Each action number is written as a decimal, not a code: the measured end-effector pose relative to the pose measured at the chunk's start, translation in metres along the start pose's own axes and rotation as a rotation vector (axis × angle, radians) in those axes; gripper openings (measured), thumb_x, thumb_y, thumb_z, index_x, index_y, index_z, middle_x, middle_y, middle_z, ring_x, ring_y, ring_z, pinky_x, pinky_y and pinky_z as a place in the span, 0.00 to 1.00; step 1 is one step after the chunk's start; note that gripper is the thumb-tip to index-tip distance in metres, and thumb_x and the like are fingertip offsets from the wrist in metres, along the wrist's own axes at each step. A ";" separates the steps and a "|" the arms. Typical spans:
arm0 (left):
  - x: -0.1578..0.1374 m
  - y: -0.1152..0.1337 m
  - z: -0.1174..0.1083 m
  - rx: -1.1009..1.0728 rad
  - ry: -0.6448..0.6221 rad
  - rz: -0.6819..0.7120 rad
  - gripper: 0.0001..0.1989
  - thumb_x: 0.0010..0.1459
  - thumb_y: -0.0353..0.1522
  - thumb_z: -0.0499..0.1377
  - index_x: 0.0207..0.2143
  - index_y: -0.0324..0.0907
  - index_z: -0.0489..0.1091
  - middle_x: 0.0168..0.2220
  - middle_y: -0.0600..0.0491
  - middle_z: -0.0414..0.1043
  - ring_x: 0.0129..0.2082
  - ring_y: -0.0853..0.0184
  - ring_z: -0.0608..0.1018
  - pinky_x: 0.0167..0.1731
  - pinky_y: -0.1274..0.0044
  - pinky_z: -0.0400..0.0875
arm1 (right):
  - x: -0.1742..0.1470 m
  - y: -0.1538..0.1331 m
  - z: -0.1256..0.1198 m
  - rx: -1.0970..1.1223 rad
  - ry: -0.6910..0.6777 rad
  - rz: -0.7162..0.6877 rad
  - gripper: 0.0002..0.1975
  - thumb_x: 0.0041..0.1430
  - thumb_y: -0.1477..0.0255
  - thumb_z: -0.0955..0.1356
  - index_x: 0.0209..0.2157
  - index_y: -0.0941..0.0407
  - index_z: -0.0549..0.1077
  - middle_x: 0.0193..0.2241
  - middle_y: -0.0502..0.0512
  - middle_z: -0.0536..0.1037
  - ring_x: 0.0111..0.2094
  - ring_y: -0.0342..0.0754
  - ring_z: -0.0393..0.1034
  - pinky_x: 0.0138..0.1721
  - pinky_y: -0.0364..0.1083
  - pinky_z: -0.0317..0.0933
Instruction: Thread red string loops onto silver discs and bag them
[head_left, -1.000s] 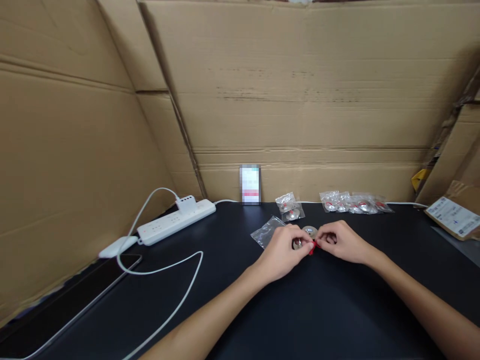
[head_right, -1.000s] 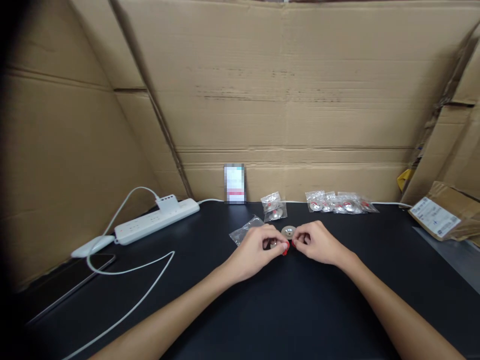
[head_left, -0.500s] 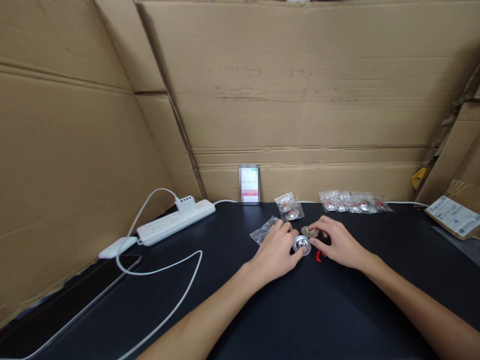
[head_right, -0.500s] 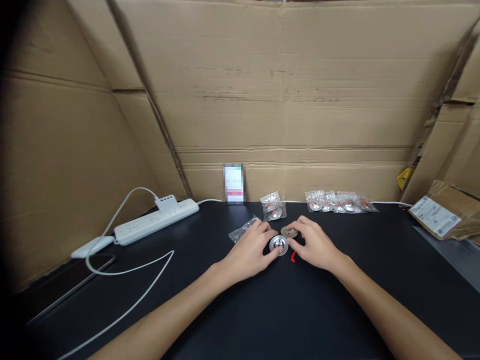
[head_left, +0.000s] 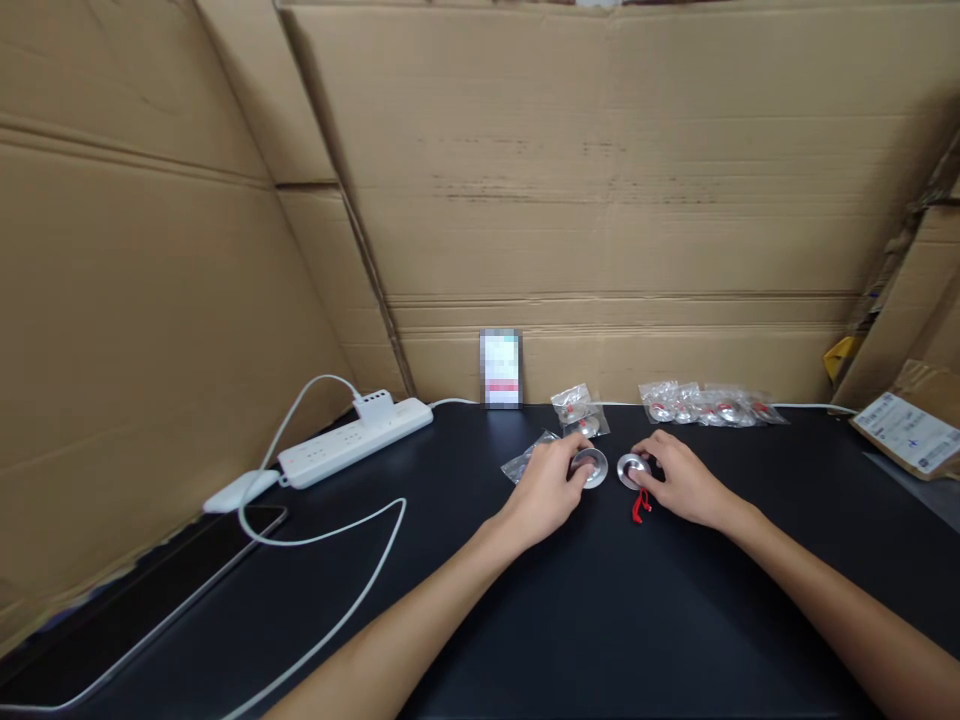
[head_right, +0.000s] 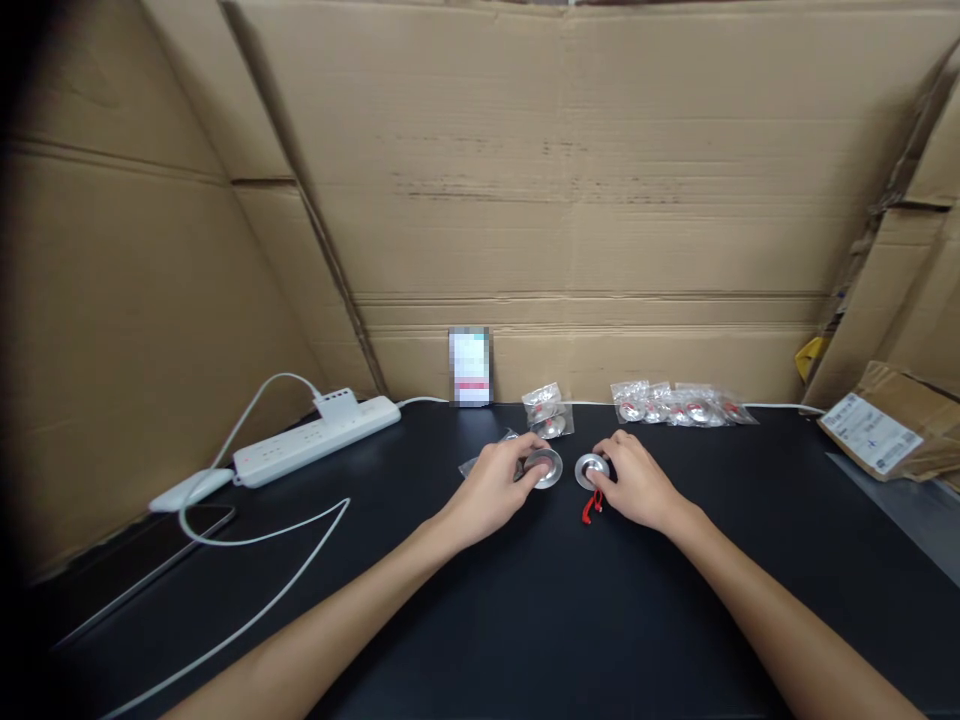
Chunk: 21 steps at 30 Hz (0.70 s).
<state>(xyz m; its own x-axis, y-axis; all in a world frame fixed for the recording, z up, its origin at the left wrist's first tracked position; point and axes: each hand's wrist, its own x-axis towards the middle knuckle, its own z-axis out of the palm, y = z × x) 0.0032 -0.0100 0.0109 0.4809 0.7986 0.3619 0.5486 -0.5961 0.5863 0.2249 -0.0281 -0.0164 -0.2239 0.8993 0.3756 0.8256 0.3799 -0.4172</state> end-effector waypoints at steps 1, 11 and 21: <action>0.001 0.000 -0.001 -0.016 0.002 -0.010 0.07 0.59 0.30 0.54 0.36 0.41 0.72 0.29 0.54 0.73 0.28 0.67 0.72 0.30 0.76 0.61 | 0.001 0.001 0.000 0.017 -0.017 0.011 0.05 0.58 0.71 0.67 0.36 0.56 0.72 0.33 0.55 0.73 0.36 0.50 0.69 0.39 0.49 0.63; 0.004 -0.009 0.001 -0.203 -0.009 -0.144 0.11 0.57 0.36 0.56 0.24 0.40 0.66 0.21 0.56 0.69 0.23 0.68 0.72 0.24 0.79 0.58 | 0.007 -0.010 -0.003 0.819 0.054 0.154 0.14 0.59 0.59 0.67 0.32 0.56 0.65 0.26 0.55 0.79 0.21 0.45 0.71 0.24 0.43 0.61; 0.005 0.001 0.007 -0.677 -0.073 -0.256 0.13 0.57 0.39 0.59 0.30 0.36 0.72 0.21 0.53 0.71 0.18 0.71 0.70 0.19 0.79 0.62 | 0.002 -0.038 0.002 0.934 -0.009 0.150 0.17 0.56 0.55 0.69 0.33 0.55 0.65 0.21 0.50 0.77 0.17 0.44 0.70 0.19 0.42 0.64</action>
<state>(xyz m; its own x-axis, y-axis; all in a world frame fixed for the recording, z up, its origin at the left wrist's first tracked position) 0.0111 -0.0076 0.0083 0.4516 0.8844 0.1174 0.1184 -0.1899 0.9746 0.1919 -0.0401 -0.0016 -0.1567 0.9529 0.2597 0.0980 0.2767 -0.9559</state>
